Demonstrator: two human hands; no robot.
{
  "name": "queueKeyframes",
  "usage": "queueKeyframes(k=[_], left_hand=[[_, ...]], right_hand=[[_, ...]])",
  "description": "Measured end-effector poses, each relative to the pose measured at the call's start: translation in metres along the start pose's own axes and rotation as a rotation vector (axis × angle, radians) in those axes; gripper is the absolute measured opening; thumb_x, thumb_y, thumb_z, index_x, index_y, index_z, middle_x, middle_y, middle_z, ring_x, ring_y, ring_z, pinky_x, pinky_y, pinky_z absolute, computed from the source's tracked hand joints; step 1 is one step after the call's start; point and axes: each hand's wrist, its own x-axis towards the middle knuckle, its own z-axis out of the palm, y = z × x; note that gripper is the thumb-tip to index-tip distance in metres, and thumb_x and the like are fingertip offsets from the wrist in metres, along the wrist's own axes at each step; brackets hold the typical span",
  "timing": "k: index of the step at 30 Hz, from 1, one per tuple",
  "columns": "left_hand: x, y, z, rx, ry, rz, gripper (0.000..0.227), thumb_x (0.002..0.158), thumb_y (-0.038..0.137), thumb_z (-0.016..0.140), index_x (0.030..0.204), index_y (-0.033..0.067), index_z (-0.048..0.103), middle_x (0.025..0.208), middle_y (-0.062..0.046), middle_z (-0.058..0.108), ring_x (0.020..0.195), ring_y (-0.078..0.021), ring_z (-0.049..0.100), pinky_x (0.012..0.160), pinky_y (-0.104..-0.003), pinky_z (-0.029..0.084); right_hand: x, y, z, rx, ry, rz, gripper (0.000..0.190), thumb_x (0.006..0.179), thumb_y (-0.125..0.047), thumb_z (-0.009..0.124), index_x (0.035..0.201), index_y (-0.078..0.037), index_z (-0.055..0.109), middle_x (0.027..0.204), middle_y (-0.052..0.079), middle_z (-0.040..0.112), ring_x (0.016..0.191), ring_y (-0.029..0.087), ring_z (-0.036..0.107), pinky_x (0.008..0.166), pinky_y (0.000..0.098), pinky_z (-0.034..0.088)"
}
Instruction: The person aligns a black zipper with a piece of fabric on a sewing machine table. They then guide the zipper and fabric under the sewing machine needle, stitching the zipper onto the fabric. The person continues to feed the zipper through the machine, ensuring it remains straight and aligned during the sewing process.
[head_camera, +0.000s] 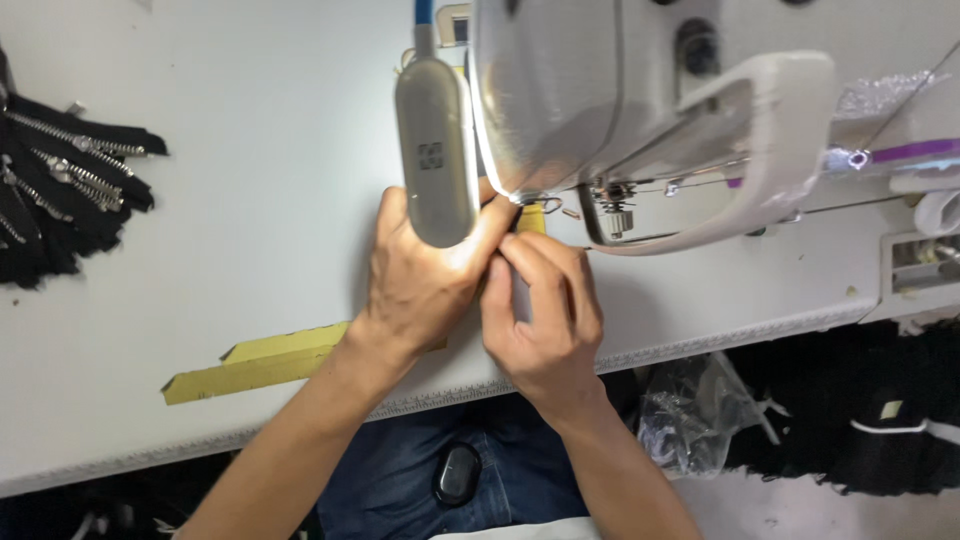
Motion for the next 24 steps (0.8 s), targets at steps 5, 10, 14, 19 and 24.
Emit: queueKeyframes(k=[5,10,14,19,24], left_hand=[[-0.03,0.014,0.025,0.074,0.044,-0.251,0.016,0.087,0.013,0.082,0.102,0.0133,0.077,0.083,-0.015,0.066,0.068,-0.038,0.065,0.064,-0.044,0.054],[-0.056,0.004,0.041,-0.056,-0.007,-0.43,0.011,0.086,0.009,0.083,0.085,0.0138,0.073,0.078,-0.011,0.068,0.071,-0.0347,0.067,0.076,-0.039,0.055],[-0.039,0.012,0.04,-0.4,0.011,-0.737,0.005,0.095,-0.004,0.076,0.095,-0.0068,0.071,0.078,-0.023,0.068,0.071,-0.0249,0.06,0.065,-0.04,0.051],[-0.01,0.025,0.035,-0.434,0.026,-0.658,0.009,0.1,0.006,0.083,0.096,0.0,0.078,0.072,-0.013,0.067,0.066,-0.0168,0.057,0.063,-0.032,0.049],[0.001,0.036,0.019,-0.363,0.006,-0.358,0.009,0.097,-0.009,0.075,0.106,-0.0095,0.077,0.083,-0.022,0.067,0.08,-0.0358,0.066,0.077,-0.044,0.051]], right_hand=[[-0.027,0.028,-0.014,0.152,0.019,0.057,0.016,0.092,0.001,0.066,0.106,0.005,0.072,0.107,0.019,0.075,0.087,0.03,0.075,0.077,0.0354,0.061],[-0.03,0.049,-0.016,0.171,0.025,0.177,0.01,0.092,0.012,0.058,0.095,0.007,0.066,0.089,0.021,0.069,0.069,0.032,0.065,0.067,0.036,0.058],[-0.024,0.051,-0.02,0.277,0.004,0.326,0.013,0.096,0.004,0.061,0.105,0.002,0.07,0.093,0.012,0.07,0.072,0.024,0.068,0.061,0.0297,0.059],[-0.029,0.062,-0.021,0.326,0.017,0.397,0.012,0.099,-0.002,0.06,0.107,-0.003,0.069,0.096,0.006,0.07,0.071,0.016,0.064,0.059,0.0268,0.058],[-0.006,0.073,-0.03,0.394,-0.12,0.36,0.016,0.099,0.001,0.058,0.113,0.004,0.066,0.091,0.017,0.067,0.068,0.028,0.07,0.052,0.038,0.061]])
